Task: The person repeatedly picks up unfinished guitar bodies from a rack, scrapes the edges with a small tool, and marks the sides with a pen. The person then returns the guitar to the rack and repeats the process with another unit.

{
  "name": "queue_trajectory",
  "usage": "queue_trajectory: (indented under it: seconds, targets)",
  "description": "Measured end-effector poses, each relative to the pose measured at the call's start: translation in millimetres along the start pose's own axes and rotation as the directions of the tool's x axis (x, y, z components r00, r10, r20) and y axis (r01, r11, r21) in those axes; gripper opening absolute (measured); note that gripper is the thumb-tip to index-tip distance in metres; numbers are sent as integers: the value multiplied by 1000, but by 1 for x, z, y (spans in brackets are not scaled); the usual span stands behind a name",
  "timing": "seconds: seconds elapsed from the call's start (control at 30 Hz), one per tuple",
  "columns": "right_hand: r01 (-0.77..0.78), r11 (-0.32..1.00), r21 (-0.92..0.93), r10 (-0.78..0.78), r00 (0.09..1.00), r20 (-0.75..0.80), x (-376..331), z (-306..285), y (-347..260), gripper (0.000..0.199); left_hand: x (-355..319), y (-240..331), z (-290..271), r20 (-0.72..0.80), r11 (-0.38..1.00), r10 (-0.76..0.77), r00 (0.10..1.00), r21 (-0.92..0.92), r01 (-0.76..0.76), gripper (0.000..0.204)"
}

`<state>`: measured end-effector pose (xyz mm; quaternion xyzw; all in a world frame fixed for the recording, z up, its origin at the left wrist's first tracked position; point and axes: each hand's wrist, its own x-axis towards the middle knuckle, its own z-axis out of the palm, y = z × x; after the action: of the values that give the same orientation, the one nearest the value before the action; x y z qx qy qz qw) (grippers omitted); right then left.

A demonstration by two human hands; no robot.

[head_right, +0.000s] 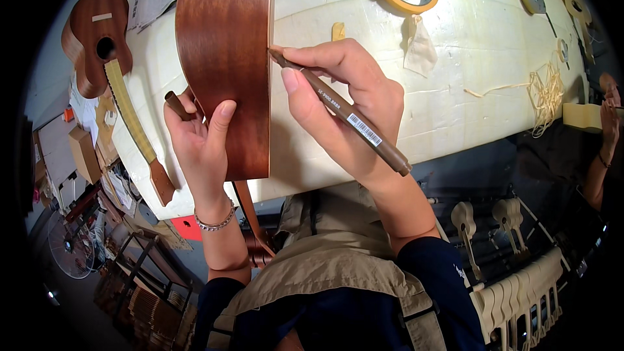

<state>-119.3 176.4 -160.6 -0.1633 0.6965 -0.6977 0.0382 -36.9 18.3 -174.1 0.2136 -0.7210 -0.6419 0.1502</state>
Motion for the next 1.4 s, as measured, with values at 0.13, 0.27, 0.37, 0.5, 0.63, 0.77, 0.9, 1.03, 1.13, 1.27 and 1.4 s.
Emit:
queue_trajectory:
  seconds: [0.13,0.27,0.37,0.5,0.63,0.77,0.9,1.03,1.13,1.27,1.4]
  targets:
    - [-16,1000,22,16,1000,-7,-5,2,1,15,1,1,1,-7,999,-7,1000,-33,7,41]
    - [-35,996,79,35,999,7,-14,4,7,16,1,0,0,-10,999,-10,1000,-32,9,40]
    - [-74,997,25,72,996,55,-17,1,7,16,0,0,-1,-9,1000,-6,1000,-19,6,40]
    - [-33,998,47,32,999,13,-12,4,4,16,1,-1,-2,-6,1000,3,1000,-14,-3,41]
    - [-22,999,38,22,1000,13,-11,4,5,16,1,-1,-2,-11,1000,9,1000,-6,-9,41]
    - [-19,1000,15,18,999,37,-14,3,7,16,1,-1,-2,-18,1000,3,1000,-20,-4,41]
    - [2,1000,23,-2,1000,5,-11,5,5,15,1,0,-1,-19,1000,-6,1000,-24,5,41]
    - [-25,998,51,25,1000,14,-15,6,7,15,2,-1,-1,-24,1000,-5,1000,-20,4,41]
    - [-33,998,54,31,999,37,-21,4,12,16,2,0,0,-21,1000,12,1000,-22,-13,41]
    - [-46,998,38,44,998,50,-19,3,10,17,1,1,0,-28,1000,6,1000,-6,-7,40]
    - [8,999,43,-8,1000,16,-15,5,9,18,2,0,0,-26,1000,9,1000,0,-9,40]
